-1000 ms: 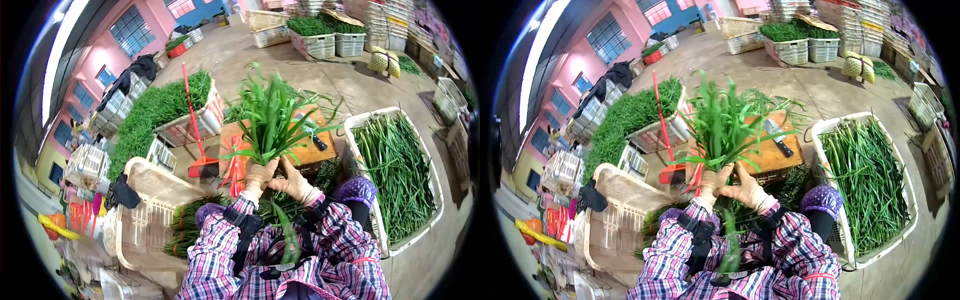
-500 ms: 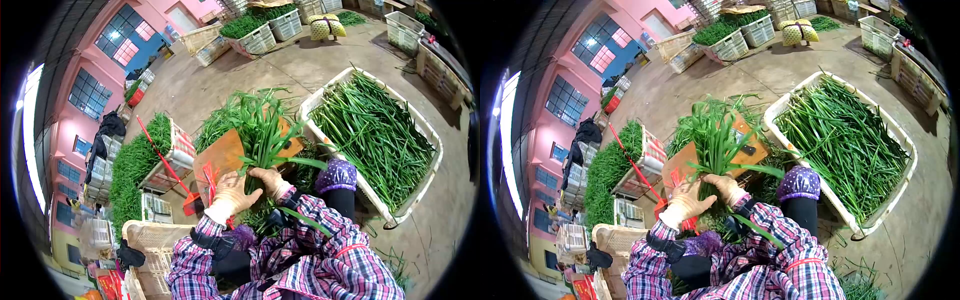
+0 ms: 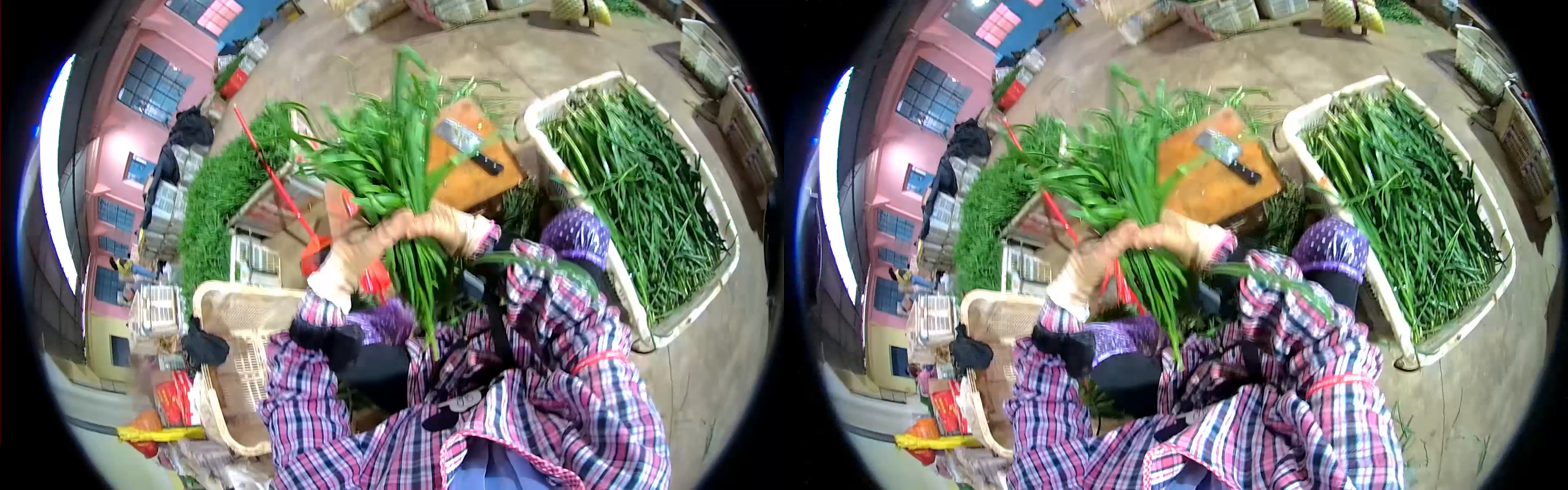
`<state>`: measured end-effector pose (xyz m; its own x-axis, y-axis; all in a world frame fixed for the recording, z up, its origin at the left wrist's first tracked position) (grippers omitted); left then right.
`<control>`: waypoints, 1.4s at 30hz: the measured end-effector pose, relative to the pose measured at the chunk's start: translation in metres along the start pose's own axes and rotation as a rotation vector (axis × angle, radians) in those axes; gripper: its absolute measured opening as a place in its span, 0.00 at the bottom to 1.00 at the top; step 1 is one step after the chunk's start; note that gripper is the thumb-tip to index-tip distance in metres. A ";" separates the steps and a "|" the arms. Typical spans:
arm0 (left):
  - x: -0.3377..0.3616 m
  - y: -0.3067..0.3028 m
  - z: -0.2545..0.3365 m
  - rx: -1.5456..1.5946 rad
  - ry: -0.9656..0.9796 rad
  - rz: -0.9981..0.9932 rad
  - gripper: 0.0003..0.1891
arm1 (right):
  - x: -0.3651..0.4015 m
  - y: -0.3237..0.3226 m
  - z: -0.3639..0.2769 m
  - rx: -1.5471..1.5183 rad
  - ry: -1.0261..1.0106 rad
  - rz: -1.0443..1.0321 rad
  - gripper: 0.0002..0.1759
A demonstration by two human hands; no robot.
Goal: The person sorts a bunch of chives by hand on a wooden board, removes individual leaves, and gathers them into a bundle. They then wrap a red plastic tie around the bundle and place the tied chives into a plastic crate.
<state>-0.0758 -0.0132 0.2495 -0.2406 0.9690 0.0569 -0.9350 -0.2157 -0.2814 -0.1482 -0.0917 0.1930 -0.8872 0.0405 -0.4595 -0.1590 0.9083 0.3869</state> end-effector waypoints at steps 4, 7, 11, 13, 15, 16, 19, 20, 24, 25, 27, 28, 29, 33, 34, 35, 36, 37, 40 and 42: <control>-0.007 -0.013 0.015 -0.089 0.094 -0.048 0.17 | -0.019 0.011 -0.034 0.409 -0.198 0.029 0.34; -0.012 -0.023 0.010 -0.371 0.271 -0.148 0.16 | -0.019 0.026 -0.029 0.006 0.064 -0.022 0.32; 0.002 -0.007 0.026 0.096 -0.024 -0.098 0.15 | -0.020 0.032 -0.025 -0.073 0.111 -0.019 0.30; 0.011 -0.006 0.044 -0.057 0.038 -0.061 0.13 | -0.019 0.036 -0.021 -0.086 0.159 -0.049 0.30; 0.025 -0.009 0.045 -0.096 0.087 0.040 0.11 | -0.020 0.049 -0.005 -0.294 0.241 -0.165 0.29; 0.031 -0.019 0.047 -0.244 0.188 0.014 0.12 | -0.018 0.048 0.003 -0.305 0.250 -0.179 0.29; 0.066 -0.063 0.054 0.538 0.045 0.331 0.14 | -0.004 0.025 0.044 -0.204 0.339 -0.140 0.32; 0.079 -0.081 0.057 0.581 0.045 0.362 0.12 | 0.000 0.011 0.058 -0.093 0.396 -0.103 0.40; 0.161 -0.122 0.074 0.528 0.286 0.685 0.10 | 0.026 -0.018 0.078 -0.103 0.604 0.241 0.34; 0.180 -0.126 0.078 0.602 0.326 0.630 0.10 | 0.025 -0.019 0.078 -0.116 0.613 0.229 0.34; 0.242 -0.132 0.080 0.505 0.408 0.774 0.09 | 0.027 -0.029 0.089 -0.075 0.586 0.301 0.30; 0.275 -0.132 0.083 0.456 0.464 0.788 0.09 | 0.025 -0.023 0.088 -0.108 0.608 0.326 0.29; 0.311 -0.135 0.081 0.441 0.505 0.809 0.09 | 0.024 -0.028 0.094 -0.061 0.661 0.327 0.28; 0.432 -0.088 0.104 -0.007 0.311 1.383 0.09 | 0.023 -0.048 0.114 -0.180 0.532 0.135 0.29; 0.462 -0.080 0.101 -0.055 0.327 1.376 0.08 | 0.022 -0.051 0.114 -0.202 0.538 0.111 0.28; 0.458 -0.088 0.079 -0.095 0.261 1.313 0.08 | 0.038 -0.085 0.110 -0.200 0.536 0.185 0.26; 0.478 -0.083 0.072 -0.159 0.185 1.298 0.09 | 0.040 -0.093 0.109 -0.206 0.509 0.241 0.24; 0.505 -0.079 0.056 -0.108 0.133 1.375 0.09 | 0.040 -0.097 0.109 -0.259 0.517 0.277 0.24; 0.563 -0.055 0.024 -0.047 -0.112 1.749 0.10 | 0.030 -0.093 0.111 -0.346 0.478 0.217 0.22; 0.596 -0.047 -0.004 -0.184 -0.216 1.875 0.11 | 0.028 -0.091 0.103 -0.248 0.546 0.244 0.22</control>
<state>-0.1744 0.5753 0.2933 -0.8111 -0.5005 -0.3028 0.5672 -0.7994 -0.1980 -0.1141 -0.1306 0.0618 -0.9927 -0.0432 0.1127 0.0381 0.7740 0.6320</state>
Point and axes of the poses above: each hand's wrist, its own x-axis away from the middle knuckle, its own y-axis out of the palm, z = x × y, the point moved 6 cm from there along -x, towards the middle knuckle, and after that the axes turned 6 degrees about -z, right-handed, at the moved point
